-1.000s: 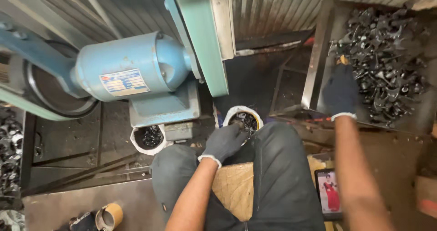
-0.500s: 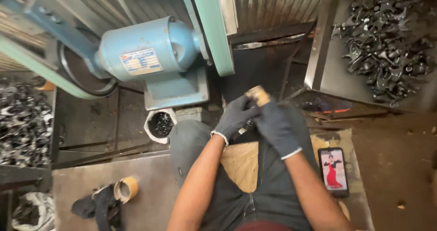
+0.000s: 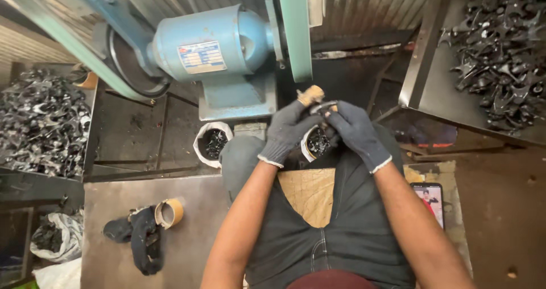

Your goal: The person sits at a bench grinder and grinds small metal hardware pieces one at a time, holding each piece against the spinning abrasive wheel with both gloved hands, producing sparks, then placing the ground piece aside and picking up the next piece from a tray.

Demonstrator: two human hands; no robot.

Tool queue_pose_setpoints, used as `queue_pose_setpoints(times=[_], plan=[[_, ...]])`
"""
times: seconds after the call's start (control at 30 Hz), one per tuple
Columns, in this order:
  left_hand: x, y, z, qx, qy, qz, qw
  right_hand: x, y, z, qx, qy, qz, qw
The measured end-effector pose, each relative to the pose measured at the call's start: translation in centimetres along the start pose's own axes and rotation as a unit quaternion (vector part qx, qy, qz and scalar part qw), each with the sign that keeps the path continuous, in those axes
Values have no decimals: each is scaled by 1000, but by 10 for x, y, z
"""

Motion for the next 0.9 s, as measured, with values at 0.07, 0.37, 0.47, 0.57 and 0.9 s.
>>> queue_pose_setpoints(times=[0.07, 0.37, 0.47, 0.57, 0.9], plan=[[7, 4, 13, 78, 23, -36, 996, -4, 13, 1, 33, -60, -19, 997], [36, 41, 93, 126, 336, -146, 922, -40, 106, -81, 14, -25, -59, 998], [29, 45, 113, 113, 325, -165, 924, -28, 121, -108, -39, -40, -75, 996], [15, 45, 139, 229, 186, -212, 932, -14, 121, -96, 102, -176, -81, 976], [-22, 61, 71, 157, -11, -122, 980, 14, 67, -32, 165, -189, -234, 939]])
Point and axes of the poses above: each hand's wrist, its own y-axis towards the middle knuckle, its own x-axis out of the back of the hand, z = x × y, the point moved 7 cm from there along y, towards the middle knuckle, and after that the axes turned 5 degrees about y, right-handed, at the moved point
